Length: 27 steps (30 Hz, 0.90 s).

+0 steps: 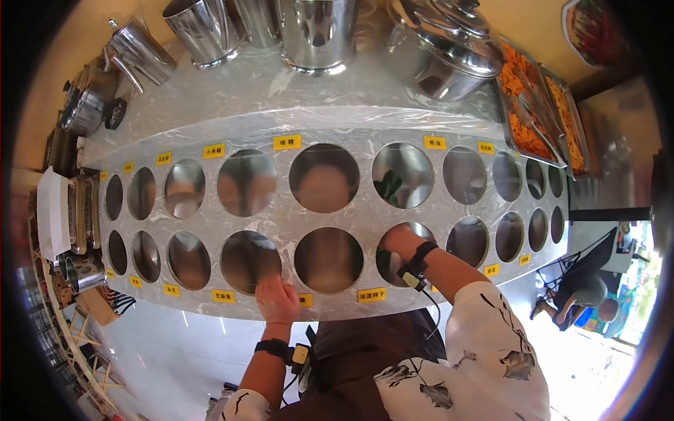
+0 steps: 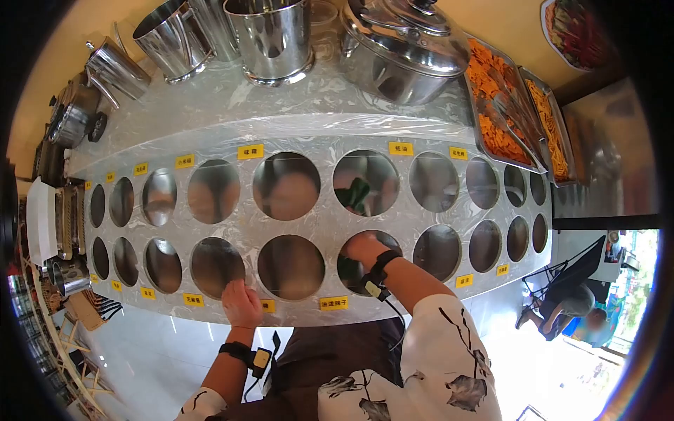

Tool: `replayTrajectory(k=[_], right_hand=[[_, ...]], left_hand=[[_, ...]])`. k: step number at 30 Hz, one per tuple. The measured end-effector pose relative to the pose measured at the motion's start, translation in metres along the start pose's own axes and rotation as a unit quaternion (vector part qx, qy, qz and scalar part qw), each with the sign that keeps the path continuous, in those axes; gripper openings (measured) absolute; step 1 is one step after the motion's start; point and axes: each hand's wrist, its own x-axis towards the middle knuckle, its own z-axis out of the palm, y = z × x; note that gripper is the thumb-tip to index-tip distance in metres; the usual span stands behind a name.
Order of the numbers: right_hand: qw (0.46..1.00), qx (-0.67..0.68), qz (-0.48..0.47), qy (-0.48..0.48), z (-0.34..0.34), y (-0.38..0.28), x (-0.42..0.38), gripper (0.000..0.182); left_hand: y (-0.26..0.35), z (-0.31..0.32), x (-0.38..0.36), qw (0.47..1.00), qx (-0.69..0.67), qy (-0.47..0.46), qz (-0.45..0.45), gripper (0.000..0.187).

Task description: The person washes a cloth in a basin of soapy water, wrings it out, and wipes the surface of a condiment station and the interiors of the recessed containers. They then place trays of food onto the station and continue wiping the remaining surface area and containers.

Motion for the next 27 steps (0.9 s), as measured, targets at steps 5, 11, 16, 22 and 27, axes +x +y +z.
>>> replayTrajectory(k=[5,11,16,22,27], right_hand=[[0.990,-0.051,-0.102,-0.088,-0.039,-0.045,-0.006,0.046],[0.974,-0.075,-0.213,-0.014,-0.012,-0.010,-0.040,0.019],[0.947,-0.202,-0.190,-0.164,-0.048,0.011,-0.069,0.018],[0.968,0.135,-0.214,0.014,-0.105,0.024,-0.142,0.021],[0.836,0.529,0.030,-0.143,-0.071,0.134,-0.142,0.020]], left_hand=[[-0.003,0.005,-0.006,1.000,0.004,-0.001,-0.011,0.018],[-0.002,0.006,-0.005,0.999,0.022,-0.009,-0.023,0.021],[-0.002,0.009,-0.008,0.998,0.054,0.009,-0.025,0.016],[0.047,0.006,0.001,0.992,0.100,0.074,-0.029,0.038],[0.145,0.035,0.004,0.993,-0.097,-0.002,0.061,0.046]])
